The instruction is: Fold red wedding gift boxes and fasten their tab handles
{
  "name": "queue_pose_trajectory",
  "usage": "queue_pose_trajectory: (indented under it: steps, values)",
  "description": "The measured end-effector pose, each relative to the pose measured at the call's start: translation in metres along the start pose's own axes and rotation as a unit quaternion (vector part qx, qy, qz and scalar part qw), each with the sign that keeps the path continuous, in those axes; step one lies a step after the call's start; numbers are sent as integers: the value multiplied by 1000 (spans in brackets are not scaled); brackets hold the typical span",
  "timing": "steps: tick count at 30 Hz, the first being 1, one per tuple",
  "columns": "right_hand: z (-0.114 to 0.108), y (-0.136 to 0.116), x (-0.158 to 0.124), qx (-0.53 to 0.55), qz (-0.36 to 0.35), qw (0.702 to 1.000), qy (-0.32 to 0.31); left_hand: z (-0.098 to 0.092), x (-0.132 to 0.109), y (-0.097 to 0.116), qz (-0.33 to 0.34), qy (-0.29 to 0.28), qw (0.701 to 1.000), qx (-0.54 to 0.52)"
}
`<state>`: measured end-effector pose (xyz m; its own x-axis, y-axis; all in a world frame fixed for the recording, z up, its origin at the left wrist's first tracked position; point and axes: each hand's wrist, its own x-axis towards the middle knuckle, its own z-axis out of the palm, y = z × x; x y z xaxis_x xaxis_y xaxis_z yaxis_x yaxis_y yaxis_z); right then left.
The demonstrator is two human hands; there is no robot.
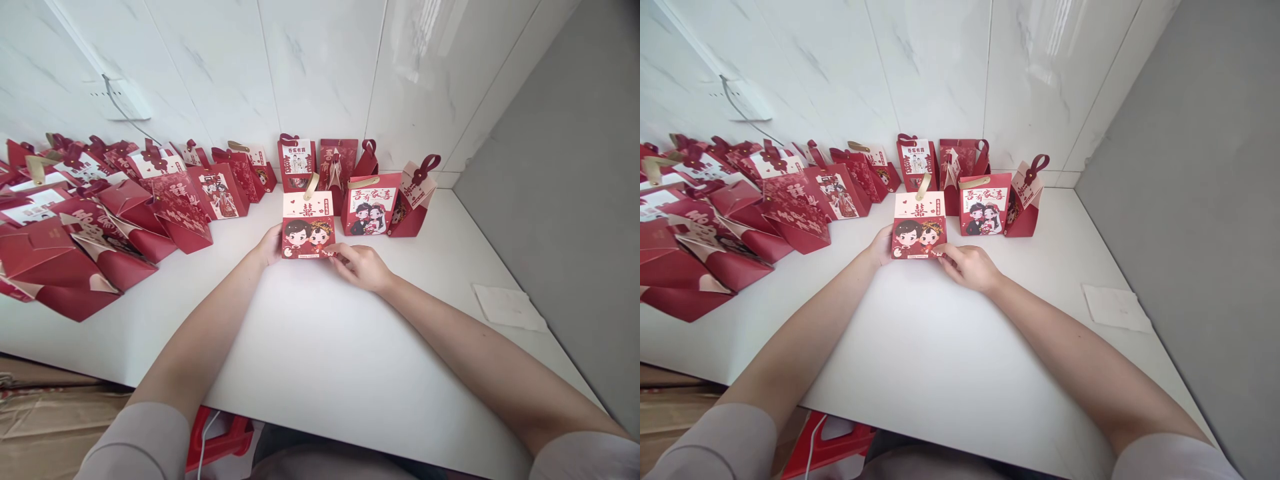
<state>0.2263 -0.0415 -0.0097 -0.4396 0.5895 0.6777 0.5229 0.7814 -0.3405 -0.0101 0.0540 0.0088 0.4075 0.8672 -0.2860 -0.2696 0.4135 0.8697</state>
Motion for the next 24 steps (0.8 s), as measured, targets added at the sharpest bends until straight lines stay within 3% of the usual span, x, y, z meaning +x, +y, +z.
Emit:
queue_pose_trajectory:
  steps: [24]
  values:
    - [0,1,-1,5,5,1000,-8,-4,4,-2,-6,-4,1000,-6]
